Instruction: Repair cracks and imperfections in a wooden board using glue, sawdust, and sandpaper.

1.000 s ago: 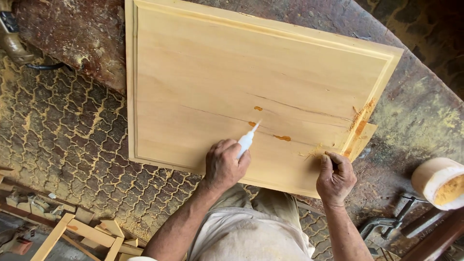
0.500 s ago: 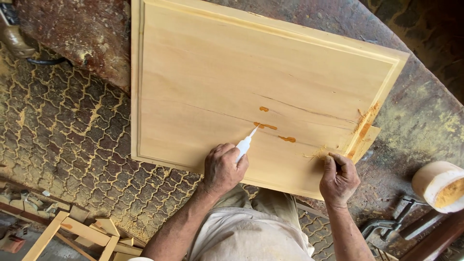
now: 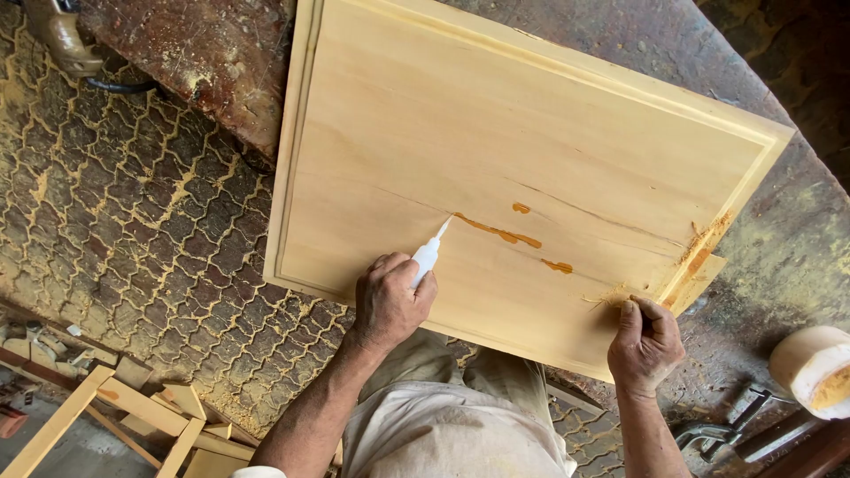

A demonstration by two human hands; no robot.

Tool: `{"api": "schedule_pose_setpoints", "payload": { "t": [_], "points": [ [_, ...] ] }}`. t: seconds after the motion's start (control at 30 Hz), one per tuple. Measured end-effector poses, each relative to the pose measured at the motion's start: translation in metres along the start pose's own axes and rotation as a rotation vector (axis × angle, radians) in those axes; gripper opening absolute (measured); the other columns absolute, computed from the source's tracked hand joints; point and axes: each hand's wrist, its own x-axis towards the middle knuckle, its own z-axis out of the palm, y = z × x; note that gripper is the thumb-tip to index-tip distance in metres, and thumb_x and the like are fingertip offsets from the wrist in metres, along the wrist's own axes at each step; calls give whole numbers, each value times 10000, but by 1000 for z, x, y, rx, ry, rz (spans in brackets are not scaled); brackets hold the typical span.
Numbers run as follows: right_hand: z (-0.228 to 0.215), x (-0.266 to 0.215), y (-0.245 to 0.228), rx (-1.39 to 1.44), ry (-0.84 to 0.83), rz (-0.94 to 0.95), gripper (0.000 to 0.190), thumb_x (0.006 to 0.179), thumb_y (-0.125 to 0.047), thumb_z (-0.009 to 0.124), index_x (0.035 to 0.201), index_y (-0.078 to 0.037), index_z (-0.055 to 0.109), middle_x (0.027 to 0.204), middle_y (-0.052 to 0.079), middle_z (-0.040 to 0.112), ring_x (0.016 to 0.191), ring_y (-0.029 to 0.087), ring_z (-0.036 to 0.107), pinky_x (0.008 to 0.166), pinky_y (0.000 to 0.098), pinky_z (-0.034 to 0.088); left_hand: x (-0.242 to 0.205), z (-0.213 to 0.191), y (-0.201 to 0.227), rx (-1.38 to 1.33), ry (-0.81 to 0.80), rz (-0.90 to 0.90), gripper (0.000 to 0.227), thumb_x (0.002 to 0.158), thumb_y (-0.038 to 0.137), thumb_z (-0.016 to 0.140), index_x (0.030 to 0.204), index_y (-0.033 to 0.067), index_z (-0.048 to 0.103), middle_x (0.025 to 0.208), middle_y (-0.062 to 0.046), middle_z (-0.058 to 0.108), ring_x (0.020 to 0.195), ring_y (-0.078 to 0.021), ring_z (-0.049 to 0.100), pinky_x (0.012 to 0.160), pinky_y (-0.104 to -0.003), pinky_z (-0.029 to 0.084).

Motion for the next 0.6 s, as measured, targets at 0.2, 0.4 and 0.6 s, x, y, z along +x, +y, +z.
{"api": "schedule_pose_setpoints", "payload": {
  "t": [0.2, 0.4, 0.6],
  "points": [
    [1, -2, 4, 4, -2, 5, 78, 1091, -72, 739, 1105, 2, 719, 1044, 96, 720, 954, 121, 688, 881, 253, 564, -2, -7, -9, -6, 20, -13, 185, 823, 98, 721, 711, 1, 608, 688, -135, 600, 664, -324, 622, 593, -467, 494],
    [1, -6, 11, 31, -17, -8, 90, 1127, -79, 738, 1119, 7, 714, 1058, 98, 728, 976, 116, 699, 906, 248, 578, 0, -23, -27, 9, 47, -47, 206, 831, 98, 722, 698, 2, 599, 688, -134, 601, 662, -318, 624, 595, -457, 497],
    [0, -7, 19, 9, -21, -27, 89, 1141, -87, 738, 1133, -1, 715, 1069, 104, 727, 992, 123, 709, 884, 242, 594, 2, -41, -42, -1, 86, -113, 226, 835, 94, 726, 678, 4, 590, 668, -128, 588, 618, -294, 615, 575, -440, 493]
  ]
}}
